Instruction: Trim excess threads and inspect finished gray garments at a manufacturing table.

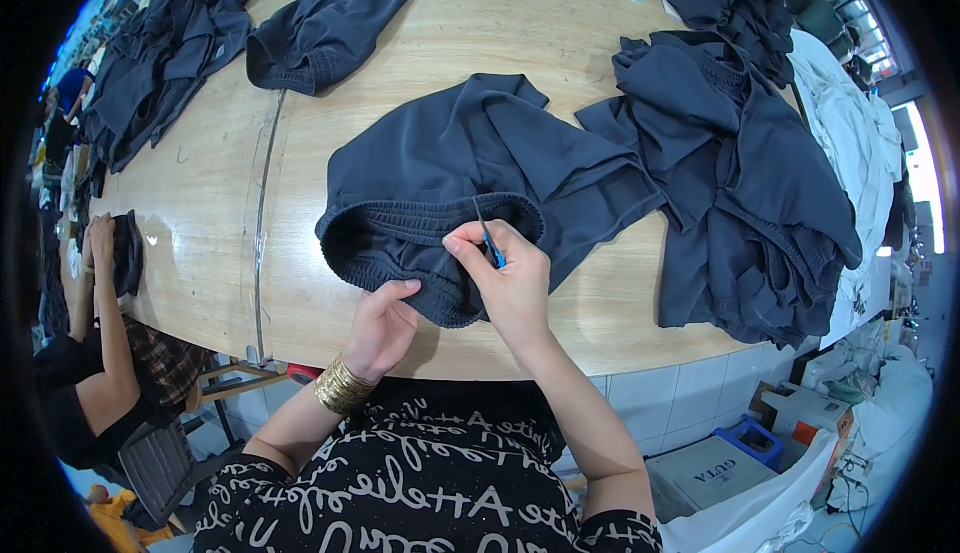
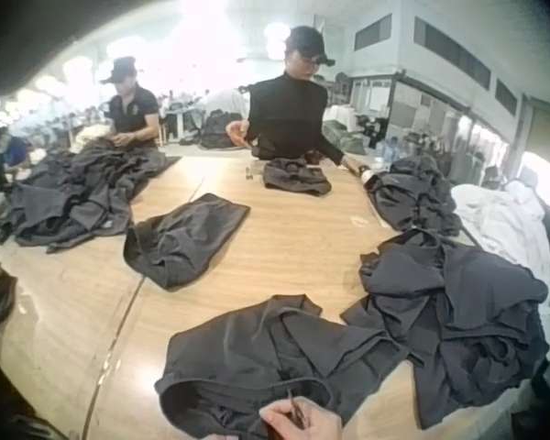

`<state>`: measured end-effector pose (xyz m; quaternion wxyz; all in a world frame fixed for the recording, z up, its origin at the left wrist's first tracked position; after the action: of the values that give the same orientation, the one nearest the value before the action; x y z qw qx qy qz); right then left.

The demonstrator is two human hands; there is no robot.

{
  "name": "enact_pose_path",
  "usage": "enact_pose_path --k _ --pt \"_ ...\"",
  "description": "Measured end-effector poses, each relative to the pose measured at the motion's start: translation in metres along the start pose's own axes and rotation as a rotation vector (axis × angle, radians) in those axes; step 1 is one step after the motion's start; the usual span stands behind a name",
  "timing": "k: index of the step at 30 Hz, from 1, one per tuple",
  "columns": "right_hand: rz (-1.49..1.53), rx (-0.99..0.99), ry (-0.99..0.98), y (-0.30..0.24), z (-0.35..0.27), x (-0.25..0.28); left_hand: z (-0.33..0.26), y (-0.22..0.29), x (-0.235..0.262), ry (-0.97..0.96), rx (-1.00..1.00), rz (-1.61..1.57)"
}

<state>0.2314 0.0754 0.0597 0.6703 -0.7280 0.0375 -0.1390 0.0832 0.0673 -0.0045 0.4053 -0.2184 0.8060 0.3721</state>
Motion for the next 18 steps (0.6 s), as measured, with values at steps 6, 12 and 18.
enact_pose_path --k 6,12,18 --pt "-0.205 0.247 -0.044 -0.019 -0.004 -0.01 -0.002 0.002 -0.001 -0.022 -0.022 0.036" --pt "-0.23 0.323 -0.024 -0.011 -0.004 -0.007 -0.002 0.001 -0.003 0.006 -0.081 0.162" --pt "0.198 -0.21 -0.016 0.015 -0.005 0.014 -0.001 -0.002 0.004 0.032 -0.089 0.187"
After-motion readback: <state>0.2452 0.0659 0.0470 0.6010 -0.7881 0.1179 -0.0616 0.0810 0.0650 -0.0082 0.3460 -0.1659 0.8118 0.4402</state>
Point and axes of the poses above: each hand's wrist, its own z-axis towards the middle knuckle, its own x-axis out of the back of the hand, y = z × x, the point moved 7 cm from there along z, towards the middle knuckle, and after that the axes turned 4 degrees about -y, right-handed, at the moved point
